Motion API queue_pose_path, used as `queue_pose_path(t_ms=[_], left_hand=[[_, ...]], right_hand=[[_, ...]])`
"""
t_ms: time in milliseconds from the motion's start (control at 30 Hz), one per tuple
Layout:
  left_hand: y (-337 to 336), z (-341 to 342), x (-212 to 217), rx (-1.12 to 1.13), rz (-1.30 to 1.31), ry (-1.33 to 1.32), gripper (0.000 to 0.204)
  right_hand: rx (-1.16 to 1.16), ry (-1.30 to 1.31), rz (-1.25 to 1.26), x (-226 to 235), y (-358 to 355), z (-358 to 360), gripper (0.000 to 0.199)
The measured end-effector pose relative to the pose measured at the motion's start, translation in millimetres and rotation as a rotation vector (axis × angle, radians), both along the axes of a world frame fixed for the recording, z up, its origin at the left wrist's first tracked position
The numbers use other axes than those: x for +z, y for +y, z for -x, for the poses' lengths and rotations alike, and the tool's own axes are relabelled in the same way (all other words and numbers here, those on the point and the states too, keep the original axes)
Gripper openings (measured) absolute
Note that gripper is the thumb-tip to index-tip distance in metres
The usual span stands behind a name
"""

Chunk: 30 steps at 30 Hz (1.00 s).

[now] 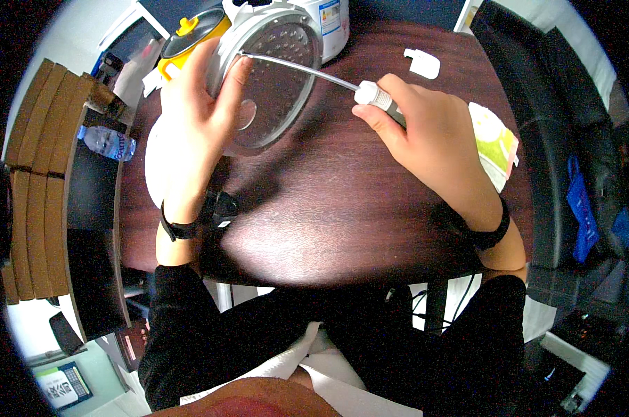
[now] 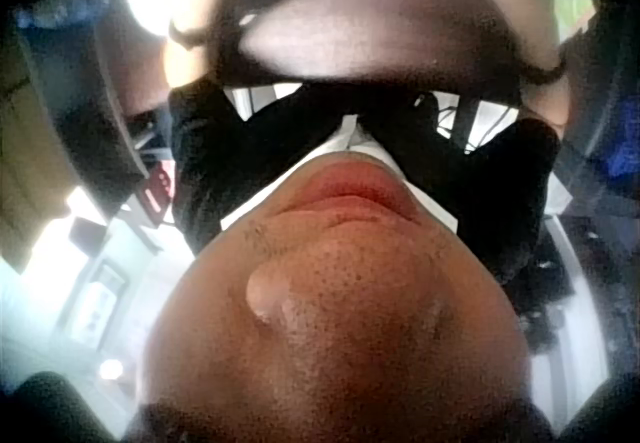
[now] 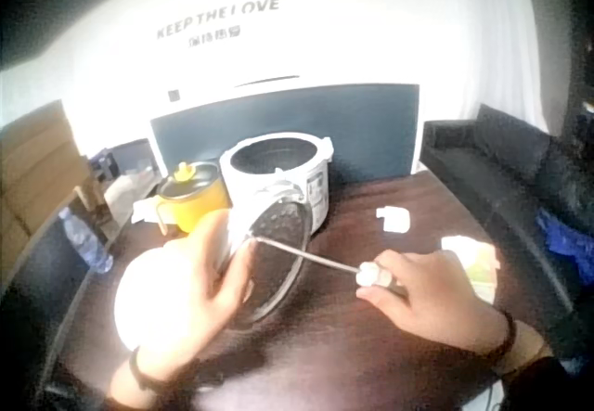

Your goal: The person uses a screwdriver to remove several screws from a circular metal steamer tray, then wipes the tray with a cloth. The tray is part of a rice cooker or similar appliance.

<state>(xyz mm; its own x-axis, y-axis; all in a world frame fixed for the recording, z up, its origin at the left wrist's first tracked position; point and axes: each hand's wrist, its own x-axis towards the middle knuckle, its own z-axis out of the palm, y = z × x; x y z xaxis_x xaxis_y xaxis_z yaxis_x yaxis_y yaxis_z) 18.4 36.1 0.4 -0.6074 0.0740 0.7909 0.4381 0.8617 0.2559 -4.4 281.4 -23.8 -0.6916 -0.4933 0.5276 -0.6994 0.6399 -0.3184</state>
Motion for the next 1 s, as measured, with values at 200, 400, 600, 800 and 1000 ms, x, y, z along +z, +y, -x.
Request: queue_pose_path(t_ms=[200,400,600,800,1000], left_hand=[[2,0,-2,-0.023,-0.174,-0.069,0.031],[4,-3,3,0.059,-0.161,-0.137,0.031],[7,-3,-2,-0.002,-0.147,-0.106,0.032],[6,1,-6,-0.015,-0.153,-0.061,0.031],[4,4,-9,-0.051,-0.19,-0.049,0.029]], right_hand=[[0.296,-1.0,0.323,7,1,-15,0.037],[0.336,-1.182,0.427,6,-1,-18,0.043],[0.32,-1.238,0.453,6,-3,-20,0.045],[0.326,-1.269,0.462,6,-3,-22,0.046],[0.338,-1.289,0.465,5,-2,-22,0.046]])
